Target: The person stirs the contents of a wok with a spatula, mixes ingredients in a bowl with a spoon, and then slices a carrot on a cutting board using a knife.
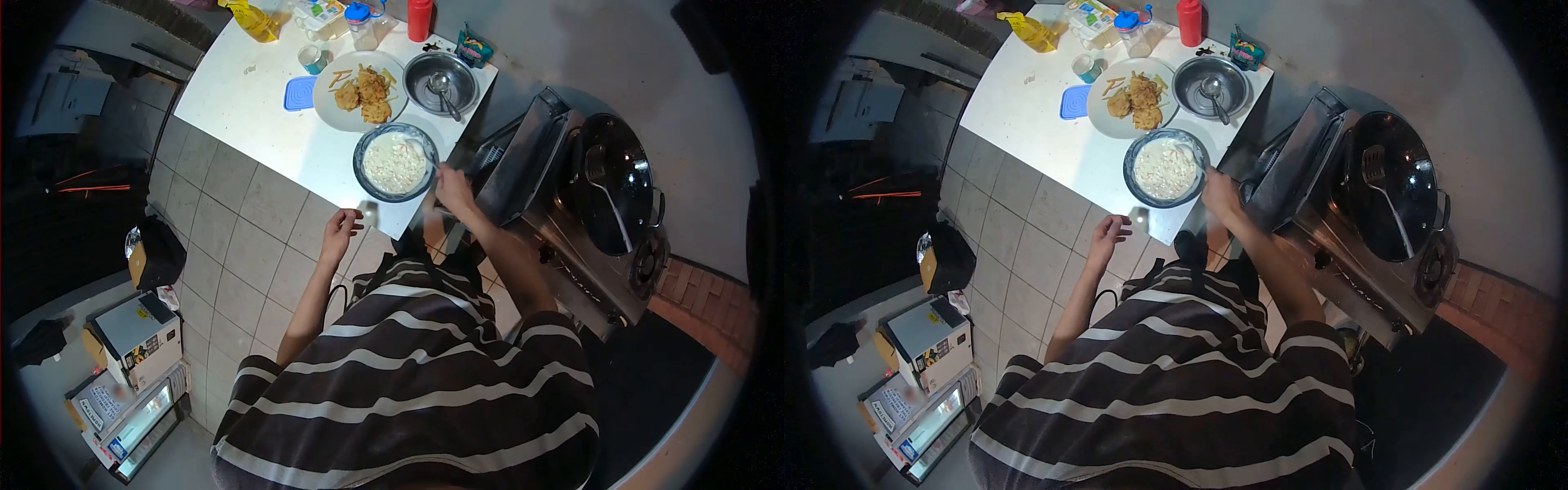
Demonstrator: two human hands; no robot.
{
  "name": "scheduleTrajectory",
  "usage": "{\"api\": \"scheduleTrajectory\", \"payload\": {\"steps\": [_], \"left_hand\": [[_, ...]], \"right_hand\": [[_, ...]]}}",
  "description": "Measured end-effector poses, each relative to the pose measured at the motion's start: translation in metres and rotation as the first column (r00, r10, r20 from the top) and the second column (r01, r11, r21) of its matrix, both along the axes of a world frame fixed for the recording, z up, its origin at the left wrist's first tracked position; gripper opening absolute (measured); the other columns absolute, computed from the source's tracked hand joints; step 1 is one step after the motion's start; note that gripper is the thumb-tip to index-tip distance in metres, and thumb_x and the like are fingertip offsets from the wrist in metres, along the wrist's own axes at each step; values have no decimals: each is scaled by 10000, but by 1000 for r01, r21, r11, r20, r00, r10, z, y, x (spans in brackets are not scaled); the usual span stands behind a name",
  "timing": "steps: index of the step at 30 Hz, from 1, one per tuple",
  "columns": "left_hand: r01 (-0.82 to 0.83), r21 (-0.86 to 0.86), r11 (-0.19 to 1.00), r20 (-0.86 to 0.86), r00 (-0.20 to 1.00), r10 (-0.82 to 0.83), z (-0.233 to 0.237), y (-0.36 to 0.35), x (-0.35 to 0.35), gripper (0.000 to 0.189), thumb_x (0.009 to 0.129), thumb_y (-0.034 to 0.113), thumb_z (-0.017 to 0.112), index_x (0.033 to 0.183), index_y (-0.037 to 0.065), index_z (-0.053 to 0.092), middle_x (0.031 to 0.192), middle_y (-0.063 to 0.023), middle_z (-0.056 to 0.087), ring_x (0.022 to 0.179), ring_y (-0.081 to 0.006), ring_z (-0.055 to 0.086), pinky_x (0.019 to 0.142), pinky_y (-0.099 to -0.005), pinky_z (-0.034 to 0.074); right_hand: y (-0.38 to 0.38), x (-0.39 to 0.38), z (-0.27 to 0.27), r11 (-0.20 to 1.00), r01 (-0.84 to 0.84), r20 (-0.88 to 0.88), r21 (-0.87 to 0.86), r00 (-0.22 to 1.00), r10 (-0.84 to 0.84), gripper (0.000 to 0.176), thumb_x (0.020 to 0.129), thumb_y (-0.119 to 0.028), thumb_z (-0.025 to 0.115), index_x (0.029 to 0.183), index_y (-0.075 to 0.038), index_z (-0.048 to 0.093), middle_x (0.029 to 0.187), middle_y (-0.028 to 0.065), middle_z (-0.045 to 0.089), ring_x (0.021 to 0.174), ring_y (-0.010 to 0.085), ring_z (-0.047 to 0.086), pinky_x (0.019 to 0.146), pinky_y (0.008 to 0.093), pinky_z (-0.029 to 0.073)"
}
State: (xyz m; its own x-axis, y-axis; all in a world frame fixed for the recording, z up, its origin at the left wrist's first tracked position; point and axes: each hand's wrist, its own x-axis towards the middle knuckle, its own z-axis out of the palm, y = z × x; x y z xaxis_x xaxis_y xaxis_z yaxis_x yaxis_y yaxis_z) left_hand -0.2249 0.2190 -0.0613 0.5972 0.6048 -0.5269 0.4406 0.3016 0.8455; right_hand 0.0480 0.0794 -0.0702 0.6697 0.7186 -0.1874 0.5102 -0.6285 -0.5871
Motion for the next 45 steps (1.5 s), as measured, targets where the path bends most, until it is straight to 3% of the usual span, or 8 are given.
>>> {"api": "scheduleTrajectory", "payload": {"steps": [4, 11, 16, 23, 29, 36, 41, 45], "left_hand": [[13, -15, 1000, 6, 1000, -13, -2, 1, 2, 325, 1033, 346, 498, 1104, 59, 631, 1067, -55, 685, 917, -177, 676, 807, -321, 504], [25, -25, 999, 9, 1000, -25, -3, 5, 4, 322, 1034, 346, 499, 1111, 63, 632, 1066, -53, 684, 922, -177, 674, 805, -316, 503], [41, -26, 999, 5, 999, -40, 1, 7, 5, 334, 1043, 340, 486, 1130, 48, 623, 1101, -76, 677, 958, -191, 667, 830, -322, 507], [23, -37, 999, 14, 1000, -23, -10, 2, -3, 337, 1036, 357, 493, 1104, 61, 639, 1068, -58, 687, 921, -174, 672, 795, -306, 504], [11, -46, 999, 8, 1000, -11, -5, 2, -3, 339, 1036, 359, 492, 1104, 63, 641, 1067, -59, 688, 921, -174, 672, 802, -307, 502], [23, -62, 998, -4, 1000, -23, -7, 5, -5, 337, 1037, 354, 493, 1113, 57, 634, 1083, -65, 682, 938, -178, 667, 819, -310, 500], [31, -75, 997, 9, 999, -30, -6, 6, -5, 328, 1039, 339, 493, 1119, 52, 629, 1090, -71, 674, 954, -185, 663, 835, -312, 501], [75, -113, 991, -16, 997, -77, -15, 1, -6, 337, 1039, 353, 490, 1077, 53, 638, 1027, -60, 683, 922, -171, 666, 810, -310, 503]], "right_hand": [[-7, -14, -32, 967, 167, -264, 190, 958, -114, 179, 897, -33, 489, 1000, 10, 629, 939, 224, 693, 938, 421, 662, 808, 448, 513], [-19, -21, -10, 957, 75, -227, 281, 974, -10, 160, 927, -101, 491, 1014, -31, 606, 895, 235, 678, 943, 455, 621, 844, 517, 480], [-11, -12, 29, 987, -130, 21, -94, 991, 132, 192, 891, -66, 499, 1051, -36, 601, 815, 275, 667, 799, 472, 659, 732, 533, 530], [3, 14, 31, 973, -184, 213, -138, 954, 210, 207, 857, -55, 533, 1052, -3, 581, 764, 250, 672, 760, 445, 679, 728, 542, 548], [-3, -5, -3, 990, -132, -142, 51, 980, 138, 197, 916, -41, 464, 1070, 20, 572, 933, 280, 664, 932, 476, 622, 818, 519, 498], [-14, -13, -7, 981, -45, -183, 188, 980, 80, 199, 896, -23, 471, 1045, -6, 601, 929, 228, 684, 955, 449, 630, 820, 469, 510], [-10, -8, -22, 1000, 14, -68, 13, 998, -13, 173, 918, -91, 482, 981, -11, 622, 862, 187, 677, 779, 403, 655, 730, 404, 517], [-12, -3, -41, 967, 199, -366, 159, 921, -130, 190, 947, -194, 533, 1084, -70, 581, 877, 236, 663, 945, 465, 625, 811, 506, 491]]}}
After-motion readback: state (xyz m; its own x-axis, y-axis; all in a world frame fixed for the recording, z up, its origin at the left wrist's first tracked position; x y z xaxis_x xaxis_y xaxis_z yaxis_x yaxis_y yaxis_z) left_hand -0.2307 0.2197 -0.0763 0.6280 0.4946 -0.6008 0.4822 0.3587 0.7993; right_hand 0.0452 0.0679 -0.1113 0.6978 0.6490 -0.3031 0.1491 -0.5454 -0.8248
